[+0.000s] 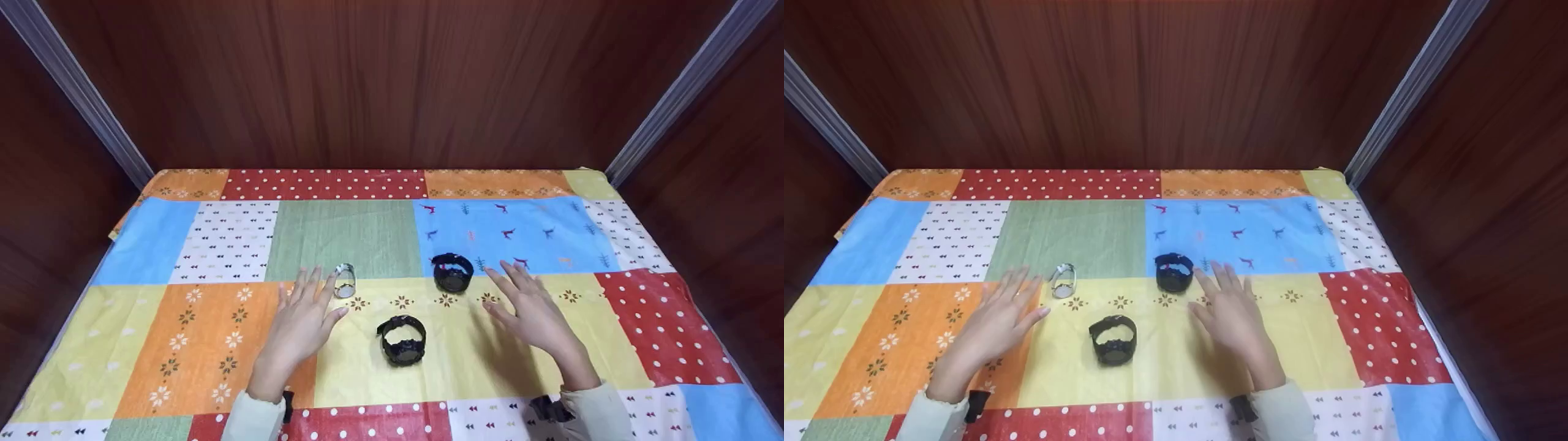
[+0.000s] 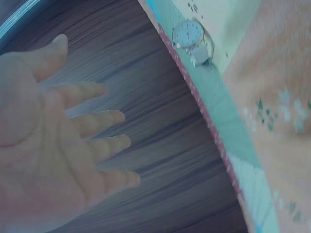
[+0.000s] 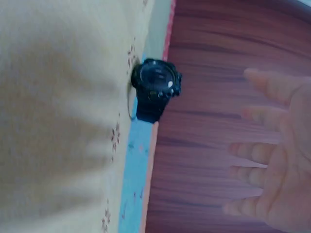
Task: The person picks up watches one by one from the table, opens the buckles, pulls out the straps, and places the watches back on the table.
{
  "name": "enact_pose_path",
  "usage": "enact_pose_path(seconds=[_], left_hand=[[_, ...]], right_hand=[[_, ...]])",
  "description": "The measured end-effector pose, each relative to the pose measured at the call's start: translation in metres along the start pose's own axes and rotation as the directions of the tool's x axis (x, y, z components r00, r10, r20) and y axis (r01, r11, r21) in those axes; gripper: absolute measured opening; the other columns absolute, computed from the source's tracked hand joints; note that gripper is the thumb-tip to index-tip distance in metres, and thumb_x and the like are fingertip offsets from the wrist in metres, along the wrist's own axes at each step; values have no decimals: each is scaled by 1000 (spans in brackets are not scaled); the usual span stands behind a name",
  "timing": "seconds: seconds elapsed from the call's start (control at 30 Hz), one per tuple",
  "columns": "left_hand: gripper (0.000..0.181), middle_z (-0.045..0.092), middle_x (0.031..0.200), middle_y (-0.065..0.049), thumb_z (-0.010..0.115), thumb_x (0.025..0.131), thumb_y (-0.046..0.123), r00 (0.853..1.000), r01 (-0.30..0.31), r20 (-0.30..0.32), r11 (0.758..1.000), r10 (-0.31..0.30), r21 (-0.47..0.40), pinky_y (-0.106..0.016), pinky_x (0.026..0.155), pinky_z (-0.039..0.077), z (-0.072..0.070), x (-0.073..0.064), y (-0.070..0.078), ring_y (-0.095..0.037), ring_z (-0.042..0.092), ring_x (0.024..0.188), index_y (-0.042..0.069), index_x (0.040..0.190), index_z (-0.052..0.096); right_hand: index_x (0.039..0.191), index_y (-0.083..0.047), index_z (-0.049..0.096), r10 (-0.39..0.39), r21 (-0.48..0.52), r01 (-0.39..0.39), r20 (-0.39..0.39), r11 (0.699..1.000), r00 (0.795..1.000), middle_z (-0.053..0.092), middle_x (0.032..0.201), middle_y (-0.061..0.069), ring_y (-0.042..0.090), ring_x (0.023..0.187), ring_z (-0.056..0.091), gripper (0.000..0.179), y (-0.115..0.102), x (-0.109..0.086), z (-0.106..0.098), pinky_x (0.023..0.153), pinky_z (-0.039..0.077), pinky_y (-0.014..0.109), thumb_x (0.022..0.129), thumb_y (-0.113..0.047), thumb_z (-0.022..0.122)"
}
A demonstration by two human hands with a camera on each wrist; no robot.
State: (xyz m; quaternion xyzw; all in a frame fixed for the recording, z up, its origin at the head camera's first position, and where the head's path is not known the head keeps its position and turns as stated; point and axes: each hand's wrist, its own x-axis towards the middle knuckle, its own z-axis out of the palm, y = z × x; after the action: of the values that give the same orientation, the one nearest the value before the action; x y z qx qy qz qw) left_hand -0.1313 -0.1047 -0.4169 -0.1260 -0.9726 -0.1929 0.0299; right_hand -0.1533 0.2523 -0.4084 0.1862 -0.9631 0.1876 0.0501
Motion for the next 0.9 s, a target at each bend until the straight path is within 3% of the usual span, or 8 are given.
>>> enact_pose_path(seconds=[0.1,0.2,0.3,0.47,0.57,0.63,0.8,0.9], left_hand=[[54,32,139,-25,56,90,28,998,-37,-57,995,32,-89,-57,103,17,3,4,0,-42,25,129,-1,133,43],[45,47,128,-25,61,87,19,997,-45,-74,982,32,-181,-53,97,32,8,7,2,-41,42,118,-3,125,51],[39,55,118,-24,62,86,14,999,-19,-32,969,11,-248,-50,92,39,14,10,6,-39,51,109,-3,120,55],[27,64,94,-20,63,84,9,998,10,62,949,10,-315,-42,75,49,26,12,13,-32,60,85,-8,105,61],[17,64,80,-12,63,83,7,994,27,105,929,12,-368,-34,64,49,33,14,16,-23,59,70,-6,93,65],[13,64,77,-9,62,82,6,990,57,138,913,-1,-404,-30,62,49,36,15,19,-18,58,66,-5,89,66],[9,64,68,-11,57,81,-3,973,162,225,848,-51,-505,-24,51,47,44,18,26,-15,57,56,-5,82,66],[11,63,66,-13,54,79,-9,963,215,258,799,-78,-561,-22,48,47,50,18,30,-18,59,54,-7,80,64]], right_hand=[[130,0,47,-7,136,8,-6,991,1000,45,131,24,42,117,42,51,-3,4,4,95,34,55,86,-17,63],[119,6,54,-1,292,-7,28,956,1000,58,114,23,35,100,57,39,-7,9,10,85,46,45,85,-10,63],[111,8,59,-2,421,-43,105,906,994,63,101,20,29,86,62,31,-11,13,18,73,52,36,85,-7,62],[110,11,58,-23,583,-141,266,800,964,64,96,20,34,80,61,30,-19,18,32,71,52,34,85,-7,60],[108,12,58,-24,634,-192,316,749,948,63,95,21,36,79,62,28,-24,21,41,71,52,35,86,-6,59],[106,13,58,-19,679,-236,345,695,938,63,95,23,36,79,62,26,-27,22,46,71,52,36,86,-3,58],[106,20,52,-20,778,-368,439,508,898,60,96,31,43,82,62,26,-31,25,56,75,51,44,86,4,53],[105,22,50,-12,795,-422,474,435,880,59,95,32,43,83,61,25,-33,25,61,75,50,45,86,6,51]])
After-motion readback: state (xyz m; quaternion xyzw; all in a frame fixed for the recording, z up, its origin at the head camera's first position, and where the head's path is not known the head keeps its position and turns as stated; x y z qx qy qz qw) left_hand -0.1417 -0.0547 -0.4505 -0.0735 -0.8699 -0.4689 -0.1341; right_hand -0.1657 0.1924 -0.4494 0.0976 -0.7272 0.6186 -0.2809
